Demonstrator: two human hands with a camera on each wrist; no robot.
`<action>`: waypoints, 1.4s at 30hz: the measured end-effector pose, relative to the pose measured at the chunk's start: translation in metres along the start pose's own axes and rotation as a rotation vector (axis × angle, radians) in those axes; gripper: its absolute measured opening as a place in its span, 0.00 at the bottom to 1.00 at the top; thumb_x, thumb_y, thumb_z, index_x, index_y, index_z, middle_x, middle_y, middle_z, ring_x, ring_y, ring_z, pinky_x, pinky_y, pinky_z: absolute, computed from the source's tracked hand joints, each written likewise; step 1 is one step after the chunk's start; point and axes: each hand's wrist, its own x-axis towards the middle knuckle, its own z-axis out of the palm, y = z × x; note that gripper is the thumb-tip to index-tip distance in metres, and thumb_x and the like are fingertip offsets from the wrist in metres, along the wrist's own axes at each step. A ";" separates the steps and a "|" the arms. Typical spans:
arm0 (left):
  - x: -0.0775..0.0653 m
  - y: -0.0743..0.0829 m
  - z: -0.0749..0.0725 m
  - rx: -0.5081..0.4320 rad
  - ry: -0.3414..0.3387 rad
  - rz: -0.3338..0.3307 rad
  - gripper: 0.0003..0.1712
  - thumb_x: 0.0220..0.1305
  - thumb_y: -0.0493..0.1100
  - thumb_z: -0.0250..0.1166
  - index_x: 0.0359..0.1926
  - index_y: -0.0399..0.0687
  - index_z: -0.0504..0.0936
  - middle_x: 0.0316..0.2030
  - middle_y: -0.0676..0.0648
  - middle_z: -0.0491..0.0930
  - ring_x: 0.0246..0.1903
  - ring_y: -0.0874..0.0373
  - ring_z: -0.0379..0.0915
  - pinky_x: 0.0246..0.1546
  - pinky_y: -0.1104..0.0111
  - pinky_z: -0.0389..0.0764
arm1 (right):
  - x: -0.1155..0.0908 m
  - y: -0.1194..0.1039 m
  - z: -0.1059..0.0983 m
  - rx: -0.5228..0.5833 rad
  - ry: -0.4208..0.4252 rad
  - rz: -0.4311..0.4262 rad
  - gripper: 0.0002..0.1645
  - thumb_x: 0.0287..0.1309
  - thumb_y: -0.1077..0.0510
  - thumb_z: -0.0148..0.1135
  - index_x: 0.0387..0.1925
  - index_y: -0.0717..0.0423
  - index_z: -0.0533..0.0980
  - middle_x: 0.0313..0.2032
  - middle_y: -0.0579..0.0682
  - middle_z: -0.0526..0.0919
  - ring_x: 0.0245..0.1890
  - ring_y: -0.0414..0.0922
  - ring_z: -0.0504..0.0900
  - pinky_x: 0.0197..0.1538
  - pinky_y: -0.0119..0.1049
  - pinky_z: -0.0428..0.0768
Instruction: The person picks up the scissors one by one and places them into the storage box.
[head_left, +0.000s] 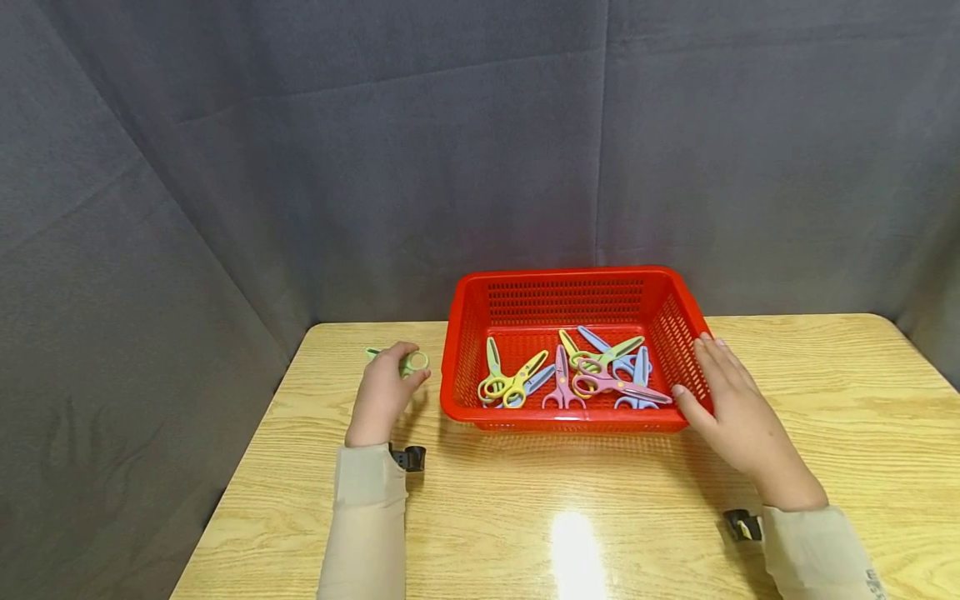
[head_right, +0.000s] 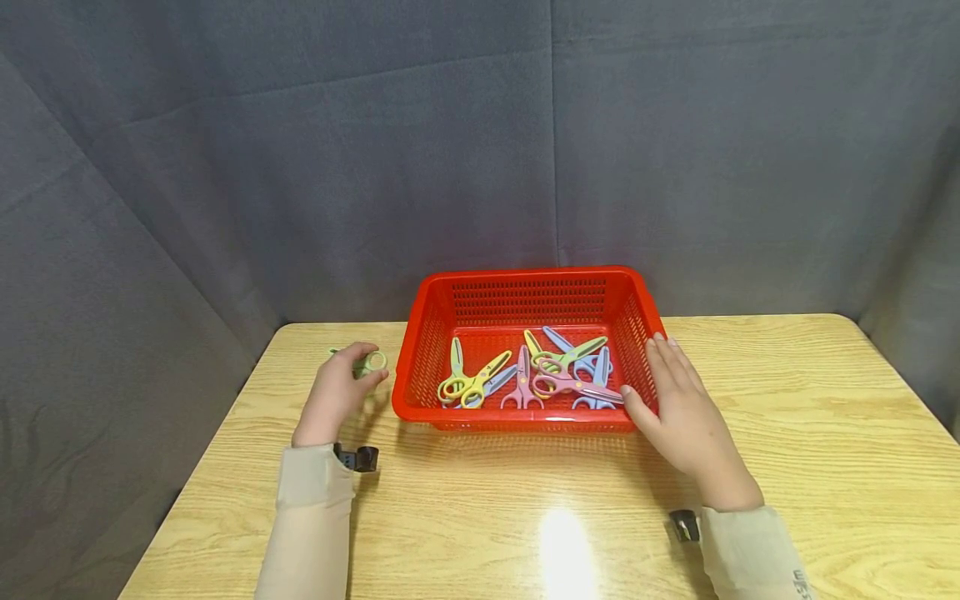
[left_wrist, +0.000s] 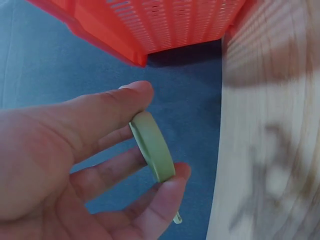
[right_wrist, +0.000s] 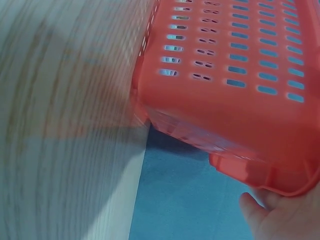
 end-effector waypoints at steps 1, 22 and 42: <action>0.000 0.001 -0.001 0.001 0.006 0.009 0.26 0.65 0.38 0.70 0.62 0.35 0.78 0.59 0.33 0.79 0.60 0.38 0.74 0.62 0.48 0.72 | 0.000 0.000 0.000 -0.003 0.000 0.000 0.44 0.73 0.47 0.53 0.75 0.73 0.53 0.74 0.72 0.55 0.77 0.65 0.48 0.78 0.46 0.41; -0.010 0.033 -0.009 0.021 0.070 0.121 0.26 0.66 0.40 0.70 0.63 0.39 0.78 0.61 0.37 0.77 0.62 0.41 0.72 0.64 0.50 0.71 | 0.000 -0.002 -0.003 -0.097 -0.034 -0.007 0.44 0.75 0.43 0.49 0.74 0.74 0.55 0.74 0.72 0.55 0.77 0.65 0.48 0.78 0.49 0.39; -0.015 0.056 0.004 0.071 0.079 0.302 0.26 0.63 0.38 0.72 0.62 0.40 0.80 0.59 0.38 0.79 0.60 0.41 0.73 0.65 0.49 0.69 | 0.001 -0.004 -0.002 -0.093 -0.008 -0.018 0.43 0.74 0.45 0.50 0.74 0.74 0.57 0.73 0.72 0.58 0.76 0.66 0.52 0.78 0.51 0.44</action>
